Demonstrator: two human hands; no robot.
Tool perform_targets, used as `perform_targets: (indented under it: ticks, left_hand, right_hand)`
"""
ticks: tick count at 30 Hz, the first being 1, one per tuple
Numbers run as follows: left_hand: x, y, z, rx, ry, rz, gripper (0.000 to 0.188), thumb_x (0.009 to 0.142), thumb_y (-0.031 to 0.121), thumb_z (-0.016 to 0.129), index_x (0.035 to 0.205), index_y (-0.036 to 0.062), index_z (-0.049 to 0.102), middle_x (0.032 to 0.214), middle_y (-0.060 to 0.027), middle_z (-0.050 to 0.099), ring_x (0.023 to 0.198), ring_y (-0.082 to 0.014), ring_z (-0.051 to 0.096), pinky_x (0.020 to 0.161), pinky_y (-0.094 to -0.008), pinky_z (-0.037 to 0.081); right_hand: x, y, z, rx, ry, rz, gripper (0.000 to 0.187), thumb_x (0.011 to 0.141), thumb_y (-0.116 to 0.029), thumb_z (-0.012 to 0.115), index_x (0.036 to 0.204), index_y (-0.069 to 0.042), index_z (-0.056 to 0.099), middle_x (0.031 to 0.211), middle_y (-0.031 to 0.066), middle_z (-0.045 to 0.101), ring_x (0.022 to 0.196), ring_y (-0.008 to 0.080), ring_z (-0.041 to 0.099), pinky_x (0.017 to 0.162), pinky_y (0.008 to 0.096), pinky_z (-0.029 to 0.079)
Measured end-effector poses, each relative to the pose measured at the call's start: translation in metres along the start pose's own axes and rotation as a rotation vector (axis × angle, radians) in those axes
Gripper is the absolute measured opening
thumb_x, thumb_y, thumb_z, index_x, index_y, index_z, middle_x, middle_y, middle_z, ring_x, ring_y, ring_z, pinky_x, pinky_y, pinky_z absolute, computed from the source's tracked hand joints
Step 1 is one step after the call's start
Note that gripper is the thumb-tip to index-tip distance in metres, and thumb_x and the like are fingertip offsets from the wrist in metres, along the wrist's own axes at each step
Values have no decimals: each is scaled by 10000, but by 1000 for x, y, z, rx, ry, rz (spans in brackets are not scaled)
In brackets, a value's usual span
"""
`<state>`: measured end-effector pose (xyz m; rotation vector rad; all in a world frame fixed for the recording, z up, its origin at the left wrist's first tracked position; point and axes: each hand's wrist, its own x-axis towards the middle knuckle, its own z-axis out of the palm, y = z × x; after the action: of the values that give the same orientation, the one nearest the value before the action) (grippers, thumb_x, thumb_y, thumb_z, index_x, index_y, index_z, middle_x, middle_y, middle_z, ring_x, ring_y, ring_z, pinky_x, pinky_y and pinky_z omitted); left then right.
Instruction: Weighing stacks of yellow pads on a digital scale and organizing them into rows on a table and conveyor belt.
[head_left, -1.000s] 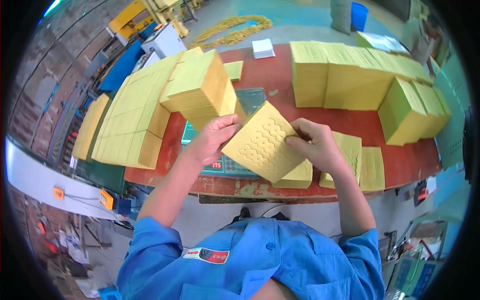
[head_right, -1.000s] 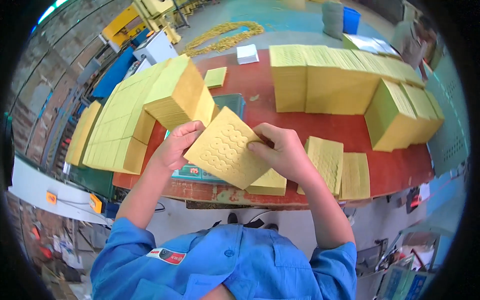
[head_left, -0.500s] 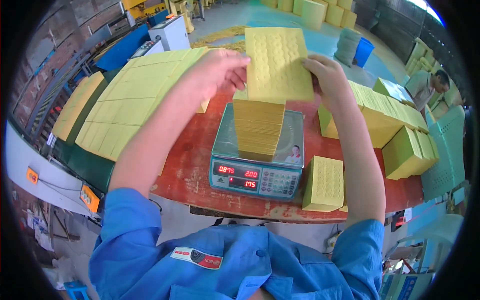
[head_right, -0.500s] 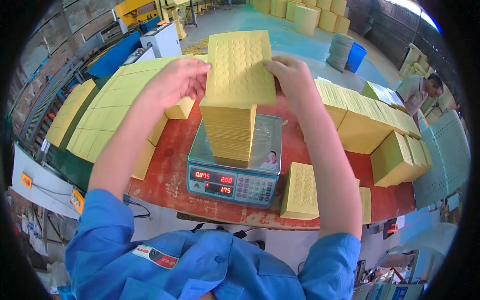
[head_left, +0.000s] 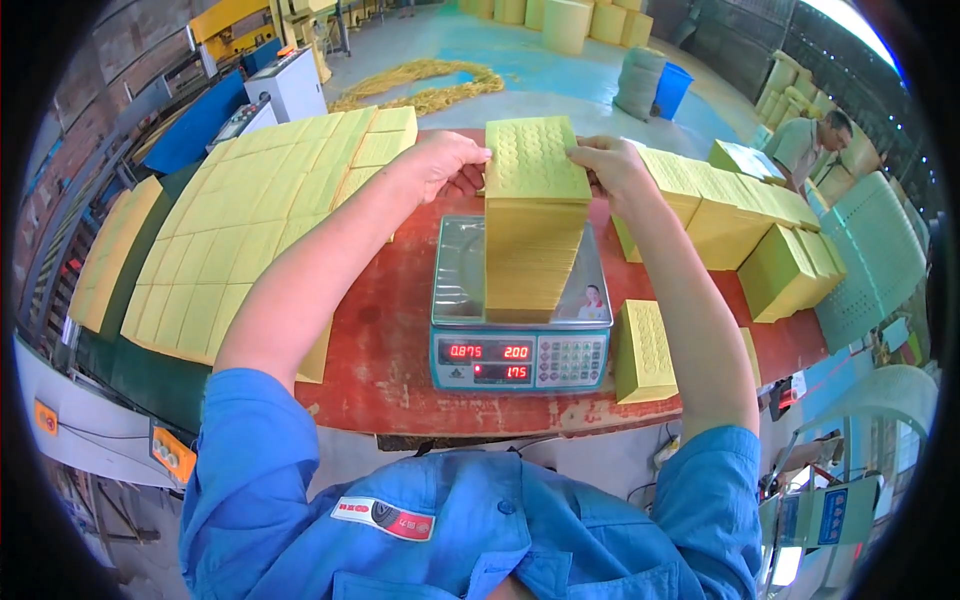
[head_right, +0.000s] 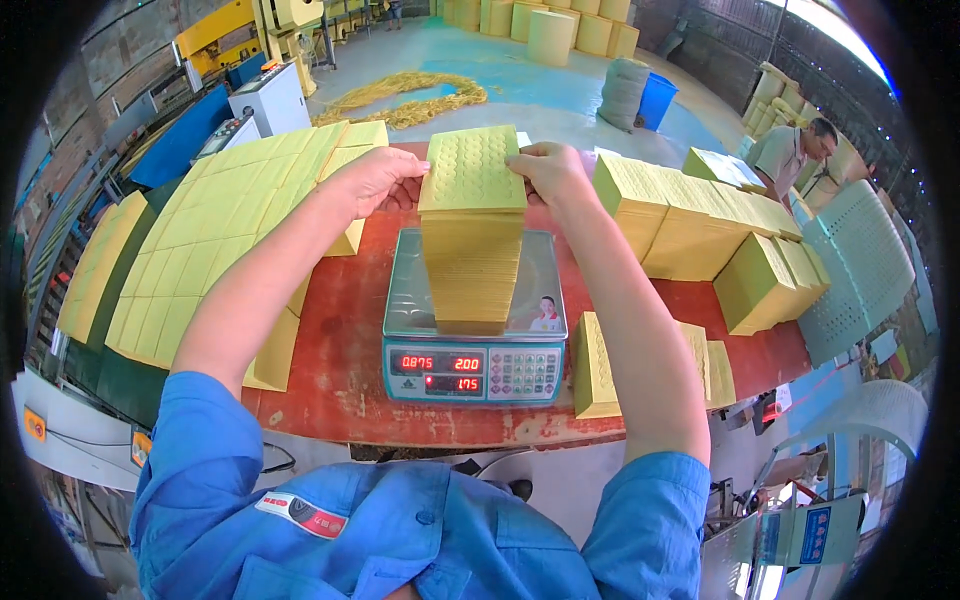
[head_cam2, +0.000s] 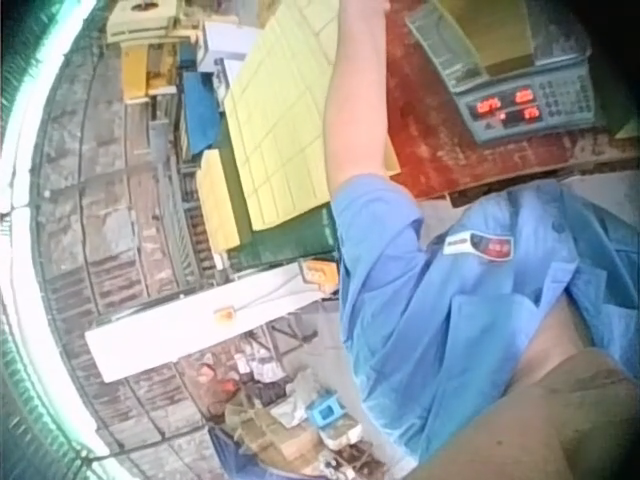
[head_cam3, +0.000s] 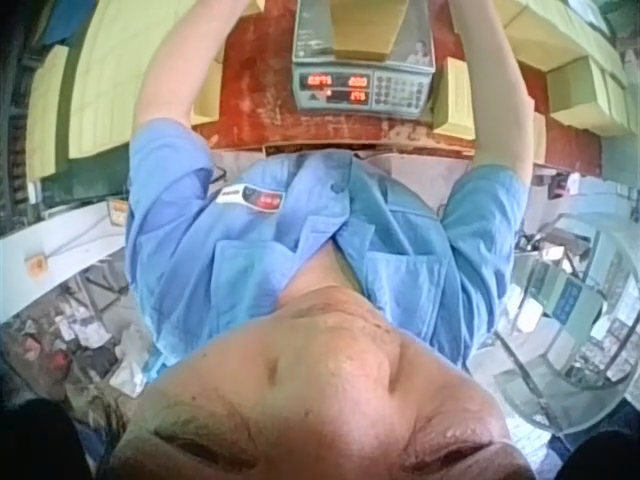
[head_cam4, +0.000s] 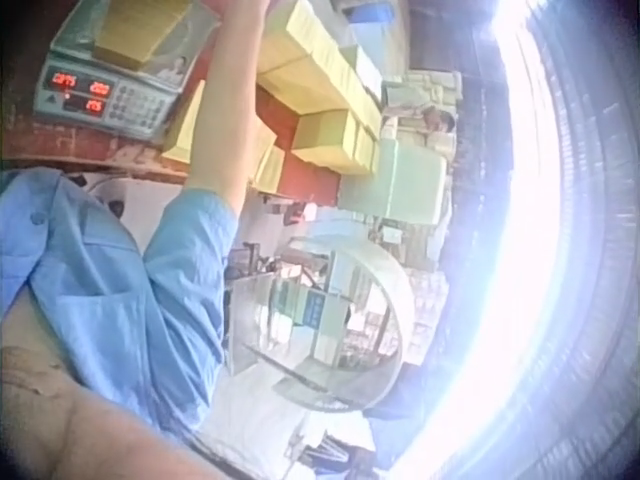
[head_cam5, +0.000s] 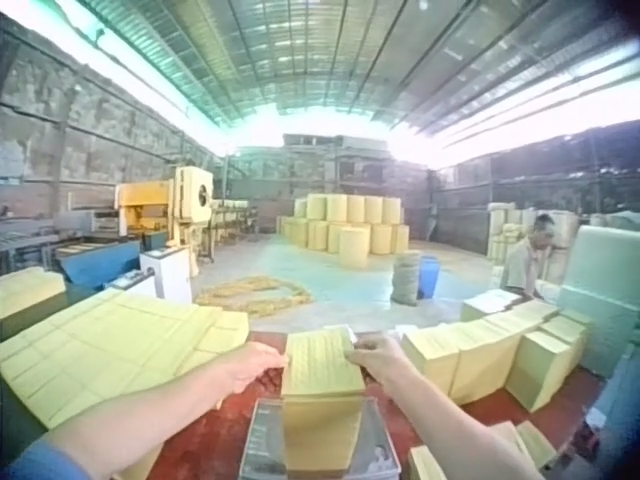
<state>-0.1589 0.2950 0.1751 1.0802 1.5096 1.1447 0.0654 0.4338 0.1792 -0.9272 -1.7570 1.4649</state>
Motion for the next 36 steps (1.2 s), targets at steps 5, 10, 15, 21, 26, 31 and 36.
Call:
perform_targets:
  ticks: [5, 10, 15, 21, 26, 31, 36]
  left_hand:
    - [-3, 0, 0, 47, -2, -15, 220, 953, 257, 590, 821, 87, 634, 702, -43, 607, 602, -149, 565, 523, -286, 433]
    - [-7, 2, 5, 68, -3, -12, 217, 955, 247, 584, 816, 86, 628, 694, -39, 601, 575, -138, 548, 500, -280, 420]
    - [-7, 0, 11, 106, -18, 15, 223, 951, 257, 588, 808, 90, 622, 681, -33, 593, 567, -136, 545, 487, -280, 404]
    - [-9, -4, 13, 81, 57, 1, 227, 939, 278, 600, 808, 93, 623, 670, -32, 593, 550, -141, 545, 478, -279, 387]
    - [-3, -10, 12, 56, 96, 13, 222, 936, 274, 603, 812, 92, 630, 679, -38, 610, 545, -139, 548, 480, -280, 389]
    - [-8, -10, 7, 78, 78, 9, 216, 940, 294, 604, 822, 114, 623, 703, -16, 622, 557, -108, 543, 488, -252, 379]
    - [-9, -3, 12, 85, 69, -14, 198, 935, 278, 606, 830, 113, 637, 708, -18, 626, 545, -113, 546, 489, -249, 394]
  right_hand:
    - [-19, -1, 5, 25, 17, -21, 273, 828, -118, 725, 1039, 53, 691, 756, 57, 649, 580, 107, 573, 465, 241, 425]
    - [-25, 4, -1, -3, 18, -19, 352, 830, -115, 727, 1130, 55, 658, 805, 66, 656, 630, 118, 607, 526, 251, 485]
    - [-24, 16, -2, 5, 72, -98, 501, 819, -112, 743, 1264, 49, 578, 927, 90, 651, 683, 134, 630, 579, 274, 520]
    - [-26, 18, 2, 4, 88, -90, 409, 839, -121, 728, 1199, 33, 608, 972, 99, 674, 768, 145, 638, 643, 271, 490]
    - [-21, 24, 1, 67, 75, -85, 455, 830, -118, 740, 1223, 60, 596, 879, 78, 638, 674, 121, 612, 559, 269, 502]
    - [-29, 20, 3, 202, 30, -58, 336, 888, -176, 687, 1128, 53, 629, 830, 61, 632, 635, 122, 592, 552, 269, 490]
    - [-43, 34, -6, 459, 85, -108, 250, 940, -197, 603, 1069, 12, 647, 798, 47, 621, 610, 118, 570, 570, 263, 467]
